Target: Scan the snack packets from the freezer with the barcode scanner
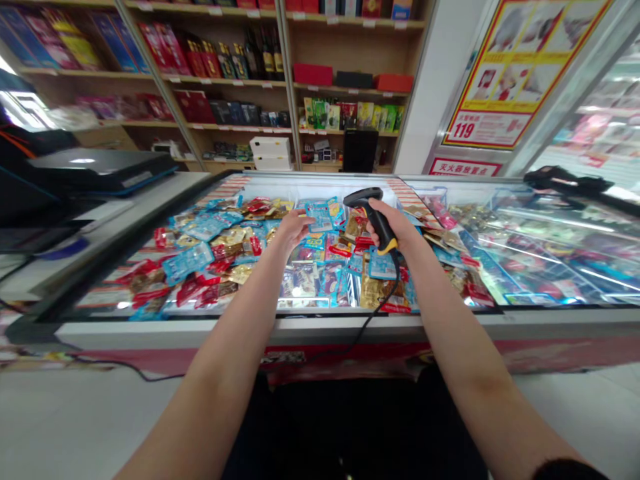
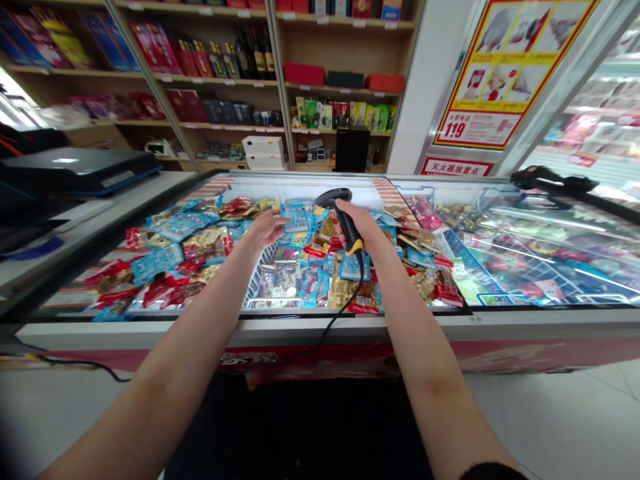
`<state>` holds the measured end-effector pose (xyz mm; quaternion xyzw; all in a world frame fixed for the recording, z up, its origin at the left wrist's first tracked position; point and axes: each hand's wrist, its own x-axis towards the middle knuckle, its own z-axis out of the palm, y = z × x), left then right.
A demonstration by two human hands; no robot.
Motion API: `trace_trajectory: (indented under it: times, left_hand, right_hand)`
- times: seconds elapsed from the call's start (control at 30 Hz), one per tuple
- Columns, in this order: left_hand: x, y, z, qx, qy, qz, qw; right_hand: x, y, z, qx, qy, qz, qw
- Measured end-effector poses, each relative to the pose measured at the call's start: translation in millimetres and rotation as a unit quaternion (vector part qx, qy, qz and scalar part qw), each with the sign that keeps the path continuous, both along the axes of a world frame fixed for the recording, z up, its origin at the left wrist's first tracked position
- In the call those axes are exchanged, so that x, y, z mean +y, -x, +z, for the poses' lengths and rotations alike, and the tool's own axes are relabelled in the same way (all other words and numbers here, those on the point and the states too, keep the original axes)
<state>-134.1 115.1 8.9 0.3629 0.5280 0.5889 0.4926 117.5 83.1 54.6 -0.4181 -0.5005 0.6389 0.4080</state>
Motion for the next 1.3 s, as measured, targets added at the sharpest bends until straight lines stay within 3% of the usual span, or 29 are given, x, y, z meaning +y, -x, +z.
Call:
trace_trajectory:
  times: [0.2, 0.3, 0.37, 0.47, 0.53, 0.63, 0.83, 1.03, 1.13, 1.3]
  left_hand:
    - [4.1, -56.1, 8.1, -0.025, -0.009, -0.053, 0.998]
    - [10.3, -85.9, 4.3, 0.087, -0.039, -0.061, 0.994]
    - [13.0, -100.9, -1.5, 0.222, -0.073, -0.058, 0.971]
    - [12.6, -112.9, -9.5, 0.395, -0.14, -0.039, 0.907]
    - [10.2, -115.3, -11.7, 0.452, -0.156, -0.027, 0.878]
    - [5.9, -113.5, -10.6, 0.476, -0.144, -0.03, 0.867]
    - [-1.1, -87.8, -7.0, 0.505, -0.13, -0.006, 0.854]
    - [-15.7, -20.3, 1.6, 0.586, -0.066, 0.02, 0.807]
    - [-28.9, 19.2, 10.0, 0.645, -0.005, 0.022, 0.764]
    - [-52.3, 65.6, 16.1, 0.754, 0.145, -0.008, 0.641]
  right_hand:
    - [-3.9, -36.9, 8.7, 0.03, 0.011, -0.072, 0.997]
    - [-1.1, -49.0, 4.8, 0.056, 0.015, -0.084, 0.995]
    - [1.2, -53.2, 1.0, 0.068, 0.018, -0.089, 0.994]
    - [2.6, -53.6, -2.2, 0.066, 0.018, -0.092, 0.993]
    - [2.0, -51.6, -2.2, 0.058, 0.014, -0.088, 0.994]
    - [0.4, -48.4, -1.5, 0.043, 0.011, -0.083, 0.996]
    - [-1.3, -38.3, -2.6, 0.032, 0.018, -0.07, 0.997]
    - [-9.3, 3.4, 0.7, -0.002, 0.007, -0.007, 1.0]
    - [-15.3, 32.6, 2.5, -0.015, 0.005, 0.037, 0.999]
    - [-20.5, 70.8, 1.6, -0.044, 0.007, 0.071, 0.996]
